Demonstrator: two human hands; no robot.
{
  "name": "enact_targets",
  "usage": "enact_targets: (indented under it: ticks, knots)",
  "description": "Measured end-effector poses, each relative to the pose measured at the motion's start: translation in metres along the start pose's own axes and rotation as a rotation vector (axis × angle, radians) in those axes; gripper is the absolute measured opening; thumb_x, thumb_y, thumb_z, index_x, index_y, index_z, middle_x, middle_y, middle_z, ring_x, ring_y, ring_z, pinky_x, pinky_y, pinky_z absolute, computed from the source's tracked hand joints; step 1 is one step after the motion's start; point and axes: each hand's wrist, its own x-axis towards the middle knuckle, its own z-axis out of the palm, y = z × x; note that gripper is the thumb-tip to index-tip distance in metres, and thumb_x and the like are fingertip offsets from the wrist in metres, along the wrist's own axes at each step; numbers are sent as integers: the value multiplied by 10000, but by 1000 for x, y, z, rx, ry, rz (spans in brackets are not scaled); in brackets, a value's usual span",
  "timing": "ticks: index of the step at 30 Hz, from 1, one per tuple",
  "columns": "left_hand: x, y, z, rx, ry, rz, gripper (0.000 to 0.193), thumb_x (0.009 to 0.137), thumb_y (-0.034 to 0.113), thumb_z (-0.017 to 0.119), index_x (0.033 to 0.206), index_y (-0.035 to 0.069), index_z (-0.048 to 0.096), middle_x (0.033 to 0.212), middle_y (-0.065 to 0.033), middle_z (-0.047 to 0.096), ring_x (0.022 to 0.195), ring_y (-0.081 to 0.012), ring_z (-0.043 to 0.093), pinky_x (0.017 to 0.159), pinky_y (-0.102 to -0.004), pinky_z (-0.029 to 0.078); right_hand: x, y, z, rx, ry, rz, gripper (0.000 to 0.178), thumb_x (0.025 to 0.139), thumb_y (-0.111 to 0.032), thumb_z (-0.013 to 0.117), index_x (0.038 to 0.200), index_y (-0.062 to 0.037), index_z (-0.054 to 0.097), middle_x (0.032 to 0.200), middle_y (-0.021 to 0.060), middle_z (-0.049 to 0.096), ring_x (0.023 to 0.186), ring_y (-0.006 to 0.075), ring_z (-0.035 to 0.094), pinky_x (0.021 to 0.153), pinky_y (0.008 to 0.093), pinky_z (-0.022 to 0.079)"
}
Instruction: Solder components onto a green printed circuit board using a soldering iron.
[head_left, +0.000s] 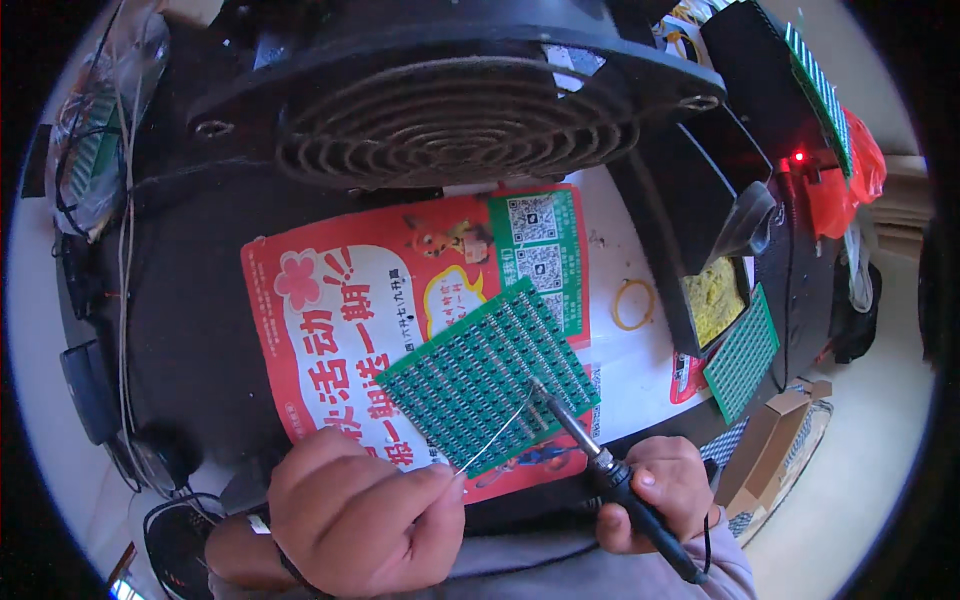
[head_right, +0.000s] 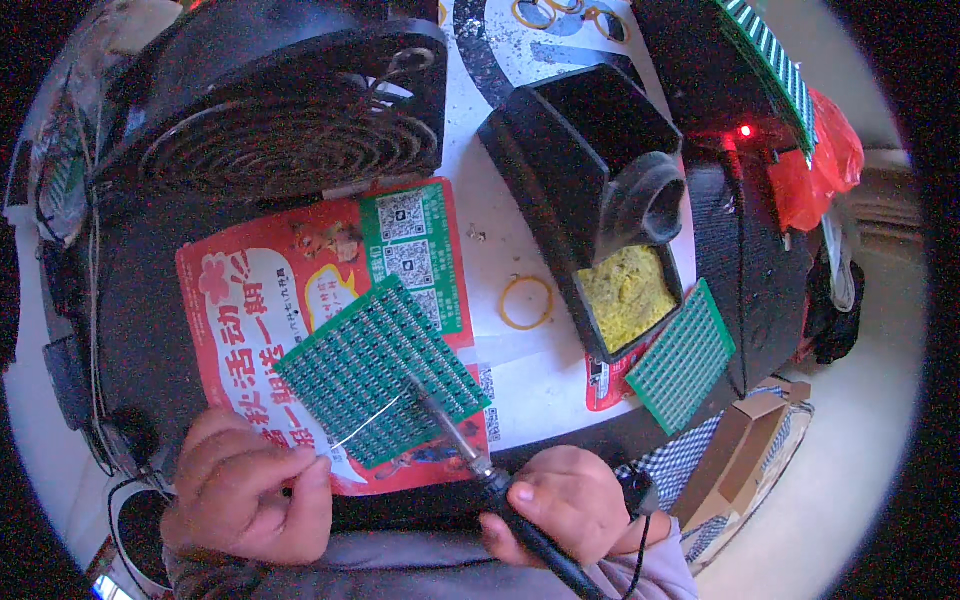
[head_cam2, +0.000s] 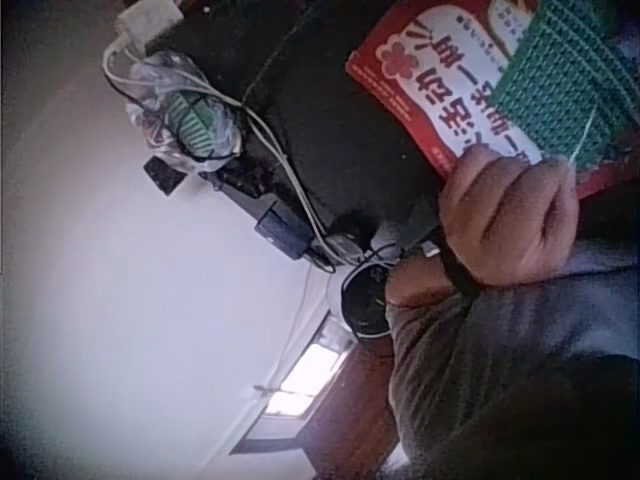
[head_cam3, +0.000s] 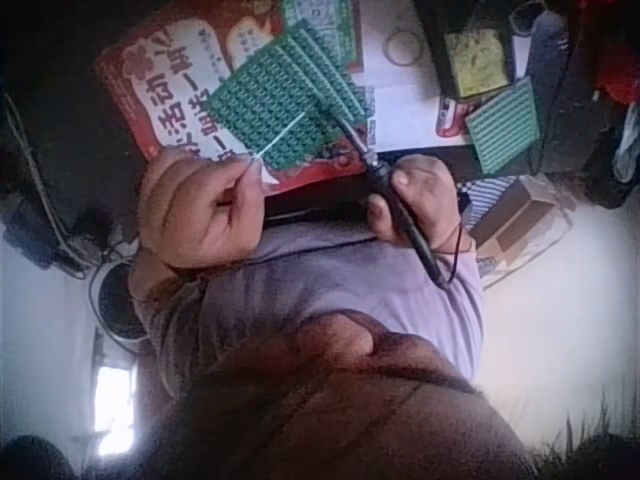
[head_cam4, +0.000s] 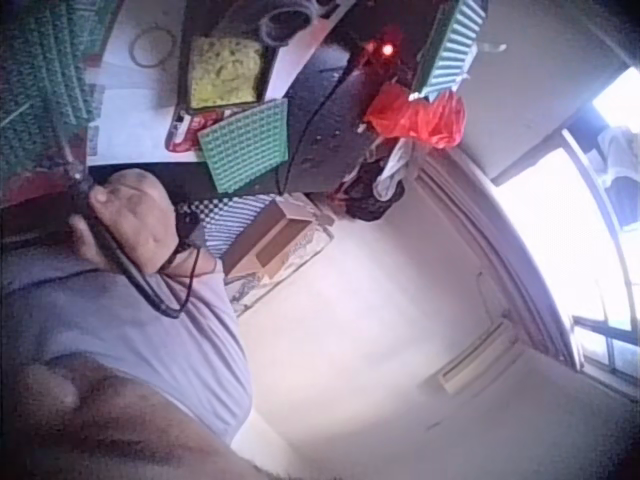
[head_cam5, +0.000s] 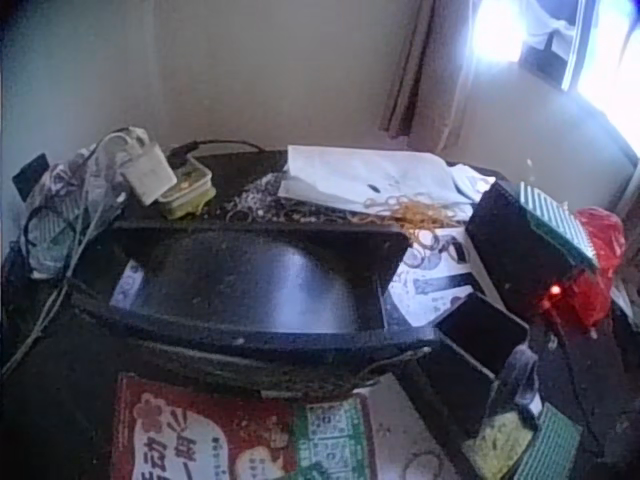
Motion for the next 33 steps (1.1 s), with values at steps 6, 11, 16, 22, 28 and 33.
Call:
enact_targets:
  ticks: [6,11,16,22,28,33]
  knots:
    - [1,-2,-4,6,-55,40,244,580,-16,710,787,57,602,602,-14,515,468,-159,464,465,-283,383,3,-1,0,-3,-3,-12,475,665,-9,711,1069,101,487,615,59,510,459,192,515,401,305,423]
    - [-4,-8,2,-26,-30,45,224,592,-14,706,778,54,603,591,-18,527,468,-165,480,466,-284,388,-11,-7,2,-97,70,42,419,637,-58,737,1000,48,557,723,88,545,585,203,554,480,292,462]
    - [-7,-9,2,-33,-39,46,205,595,-9,709,764,50,609,590,-22,541,465,-169,491,462,-285,389,-7,-8,5,-120,80,50,403,636,-68,729,992,33,569,753,94,553,592,205,547,495,289,469]
    - [-7,-9,4,-38,-48,42,201,594,-6,716,758,49,613,586,-27,547,446,-174,483,452,-287,383,-10,-6,3,-100,98,21,396,640,-71,726,988,35,569,745,90,546,589,204,541,479,288,461]
    - [-5,-8,6,-28,-51,53,216,589,-8,720,768,49,614,586,-27,552,445,-177,486,453,-286,383,-11,-5,4,-101,108,6,395,643,-76,724,988,38,569,737,90,537,581,205,534,475,285,455]
    - [-7,-9,7,-34,-85,62,231,593,-8,726,786,47,612,597,-29,563,453,-182,496,459,-288,387,-11,-5,5,-102,118,1,388,642,-72,720,983,33,568,744,91,536,574,204,527,470,288,450]
